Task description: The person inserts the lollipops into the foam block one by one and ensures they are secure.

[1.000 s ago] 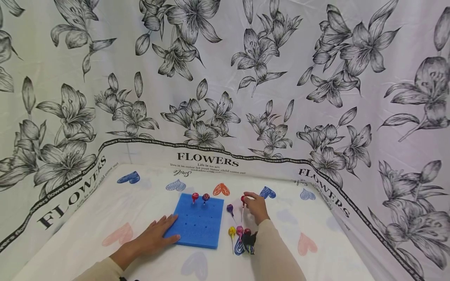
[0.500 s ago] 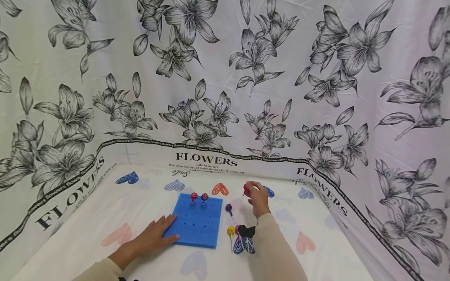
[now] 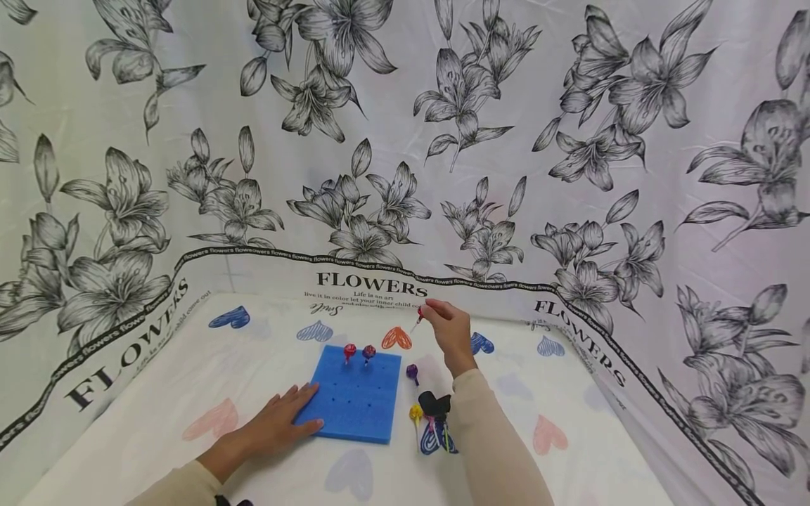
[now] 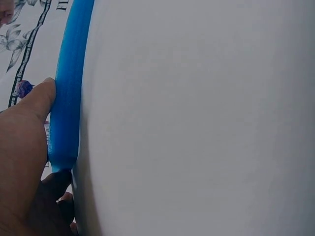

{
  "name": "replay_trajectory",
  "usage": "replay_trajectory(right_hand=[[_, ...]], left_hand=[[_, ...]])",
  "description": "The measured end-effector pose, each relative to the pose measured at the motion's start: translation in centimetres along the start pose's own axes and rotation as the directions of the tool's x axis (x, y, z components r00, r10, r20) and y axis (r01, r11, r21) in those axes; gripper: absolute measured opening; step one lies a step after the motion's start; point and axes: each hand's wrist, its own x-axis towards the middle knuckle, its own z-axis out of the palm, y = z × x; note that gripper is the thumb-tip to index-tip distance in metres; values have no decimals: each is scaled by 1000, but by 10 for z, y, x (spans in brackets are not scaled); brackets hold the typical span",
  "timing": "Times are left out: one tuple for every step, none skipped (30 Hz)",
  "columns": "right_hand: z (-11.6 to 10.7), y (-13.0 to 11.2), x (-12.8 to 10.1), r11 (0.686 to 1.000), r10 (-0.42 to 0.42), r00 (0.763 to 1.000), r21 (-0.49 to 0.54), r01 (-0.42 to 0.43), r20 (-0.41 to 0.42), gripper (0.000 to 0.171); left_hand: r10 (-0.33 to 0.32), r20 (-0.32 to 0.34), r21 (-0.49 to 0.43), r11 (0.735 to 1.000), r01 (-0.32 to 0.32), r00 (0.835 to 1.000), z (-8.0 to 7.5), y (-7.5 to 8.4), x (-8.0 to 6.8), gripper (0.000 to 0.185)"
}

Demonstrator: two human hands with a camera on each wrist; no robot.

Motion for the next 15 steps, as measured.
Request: replay_trajectory(right_hand=[[2,-4,-1,1000,-27,1000,2,27,15,35],[4,-7,-2,999,-52,998,8,52,29,35],[6,-10,-3,997,-75,996,11,75,42,35],[8,-12,-4,995,-103,993,11,102,54,35],[10,-15,-5,992,-125,990,10,124,64,34],[11,-17,-6,989,-148,986,9,148,74,34],[13,-18,-6,986,-167,983,7,167,81,33],[15,-19,-7,984,-179,980,6,179,85,32],[17,-20,-7,981,-193,977,4,193,89,31],[18,-21,-8,979,-205,974,2,206,94,32],[20,-22,-8,977,-211,973,3,212,97,32],[22,-22,-8,977,-214,972,3,215,97,31],[24,-22,-8,977,-212,973,5,213,95,30],[26,-21,-8,977,-212,973,6,213,93,30],[27,-20,-8,977,-211,973,4,212,92,30]], left_hand=[[3,-3,2,1000,-3,1000,0,0,0,85],[3,-4,2,1000,-3,1000,-1,0,1,85],[4,-6,3,1000,-3,1000,-1,0,1,84],[3,-6,4,1000,-3,1000,-1,-1,1,84],[3,-4,0,1000,-3,1000,-1,-1,0,84],[0,-1,-2,1000,0,1000,-1,0,0,84],[-1,1,-6,1000,1,1000,-1,-1,0,84],[-2,3,-11,1000,2,1000,-1,0,-1,84],[-3,4,-15,1000,3,1000,-1,0,-1,84],[-3,5,-19,1000,3,1000,-1,0,-2,84],[-4,5,-18,1000,4,1000,-1,0,-2,85],[-6,4,-14,1000,6,1000,-1,0,-1,85],[-4,2,-14,1000,4,1000,-1,0,-1,85],[-5,2,-11,1000,5,1000,-1,0,-1,85],[-4,1,-8,1000,4,1000,-1,-1,0,85]])
